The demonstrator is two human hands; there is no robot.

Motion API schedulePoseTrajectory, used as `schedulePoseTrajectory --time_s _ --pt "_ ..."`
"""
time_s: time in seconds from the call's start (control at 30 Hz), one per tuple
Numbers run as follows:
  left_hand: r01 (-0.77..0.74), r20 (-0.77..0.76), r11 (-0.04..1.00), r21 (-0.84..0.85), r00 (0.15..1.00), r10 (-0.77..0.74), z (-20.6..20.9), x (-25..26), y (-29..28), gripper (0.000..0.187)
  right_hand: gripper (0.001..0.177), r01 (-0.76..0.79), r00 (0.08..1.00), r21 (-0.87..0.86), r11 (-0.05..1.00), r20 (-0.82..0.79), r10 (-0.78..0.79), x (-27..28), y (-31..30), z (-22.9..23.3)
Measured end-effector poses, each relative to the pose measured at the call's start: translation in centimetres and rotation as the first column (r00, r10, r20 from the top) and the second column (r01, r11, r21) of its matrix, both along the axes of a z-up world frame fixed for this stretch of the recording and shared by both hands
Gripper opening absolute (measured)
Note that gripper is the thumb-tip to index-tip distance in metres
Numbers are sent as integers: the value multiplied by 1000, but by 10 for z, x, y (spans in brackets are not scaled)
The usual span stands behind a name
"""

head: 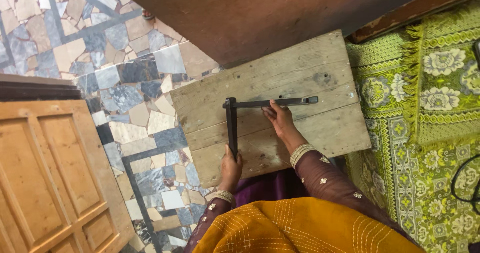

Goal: The person sits on the floor and unfolds the metal legs of a small wooden lap desk, then places a laptop on it. They plug the charger's plug into a wall socket, connect the charger to the laptop, open the laptop lid, and later close the lid again.

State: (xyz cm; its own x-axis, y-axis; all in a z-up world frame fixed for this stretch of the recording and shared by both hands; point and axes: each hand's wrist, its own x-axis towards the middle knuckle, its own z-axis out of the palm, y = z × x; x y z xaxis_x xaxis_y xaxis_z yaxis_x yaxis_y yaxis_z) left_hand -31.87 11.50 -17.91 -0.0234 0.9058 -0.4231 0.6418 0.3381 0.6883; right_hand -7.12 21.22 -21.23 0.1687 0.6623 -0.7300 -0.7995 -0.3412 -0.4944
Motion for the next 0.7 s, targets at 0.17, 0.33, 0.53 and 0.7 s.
schedulePoseTrajectory --time_s 0.17,0.33,0.53,0.7 --pt "-9 494 964 -265 858 144 9 10 1 33 46 -178 784 160 971 619 42 2 17 93" --pt "377 823 776 -505 480 302 -8 63 -27 31 48 -381 208 -89 920 962 179 -5 46 159" --pt "546 894 718 -432 362 263 -44 121 -46 29 41 -643 -104 -240 727 968 228 -6 34 126" --pt "572 887 722 -389 444 126 -47 140 -35 28 43 -724 -233 -280 630 960 158 -14 8 75"
